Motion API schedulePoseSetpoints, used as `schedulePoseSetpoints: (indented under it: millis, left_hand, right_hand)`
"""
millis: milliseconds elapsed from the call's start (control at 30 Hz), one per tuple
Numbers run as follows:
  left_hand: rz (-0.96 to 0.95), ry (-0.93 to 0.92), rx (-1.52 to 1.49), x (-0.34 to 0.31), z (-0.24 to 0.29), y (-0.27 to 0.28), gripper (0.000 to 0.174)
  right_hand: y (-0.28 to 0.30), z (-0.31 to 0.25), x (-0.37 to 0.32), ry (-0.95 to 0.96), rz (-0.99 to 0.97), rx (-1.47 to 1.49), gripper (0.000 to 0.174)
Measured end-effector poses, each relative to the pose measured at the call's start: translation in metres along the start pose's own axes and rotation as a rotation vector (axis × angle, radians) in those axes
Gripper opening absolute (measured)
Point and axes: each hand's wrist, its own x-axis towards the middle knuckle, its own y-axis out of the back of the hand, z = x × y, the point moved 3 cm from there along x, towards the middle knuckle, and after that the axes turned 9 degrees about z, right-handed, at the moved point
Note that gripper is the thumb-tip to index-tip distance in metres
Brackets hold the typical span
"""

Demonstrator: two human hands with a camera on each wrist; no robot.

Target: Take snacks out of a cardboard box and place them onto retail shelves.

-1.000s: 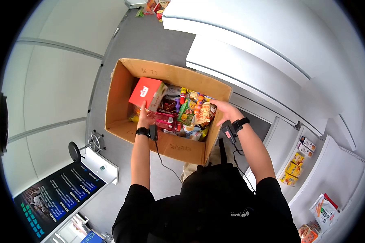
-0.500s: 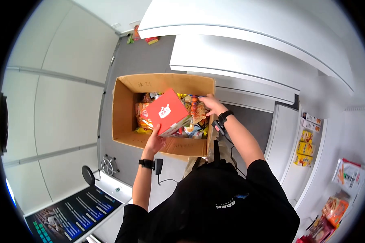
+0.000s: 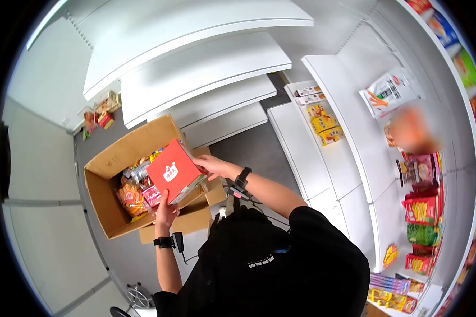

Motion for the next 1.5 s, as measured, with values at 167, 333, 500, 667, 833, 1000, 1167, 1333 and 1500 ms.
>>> schedulePoseSetpoints:
  millis: [167, 333, 500, 667, 833, 1000, 1167, 1333, 1500]
  left_hand:
    - [-0.034, -0.011, 0.046, -0.012, -0.019, -0.016, 0.048]
    - [-0.06, 0.036, 0.144, -0.007, -0.037, -0.031, 0.049]
    - [-0.123, -0.005, 0.259, -0.007, -0.035, -0.059, 0.051]
    - [-0.188, 0.022, 0.309, -0.012, -0.042, -0.106, 0.047]
    - [-0.293, 0.045, 0.375, -0.006, -0.051, -0.159, 0.044]
    - [-0.31, 0.062, 0.34, -0.002, -0.062, -0.215, 0.034]
    - [-0.293, 0.055, 0.386, -0.012, -0.069, -0.263, 0.032]
    - [-0.291, 0.073, 0.421, -0.007, -0.084, -0.293, 0.037]
    - [-0.272, 0.065, 0.403, -0.012, -0.093, -0.316, 0.036]
  right_hand:
    - [0.018, 0.031, -0.059, 0.038, -0.014, 0.057, 0.078]
    - [0.039, 0.05, -0.101, 0.016, -0.053, 0.112, 0.095]
    - [0.063, 0.071, -0.12, 0.044, -0.034, 0.168, 0.097]
    - [0.101, 0.099, -0.127, 0.045, 0.078, 0.3, 0.084]
    - [0.165, 0.145, -0.147, -0.013, 0.169, 0.565, 0.074]
    - [0.266, 0.256, -0.159, 0.024, 0.369, 0.813, 0.067]
    - [0.343, 0.322, -0.212, -0.176, 0.835, 1.249, 0.05]
    - [0.399, 0.387, -0.221, -0.063, 0.974, 1.469, 0.048]
    - [0.419, 0.403, -0.229, -0.086, 1.078, 1.541, 0.054]
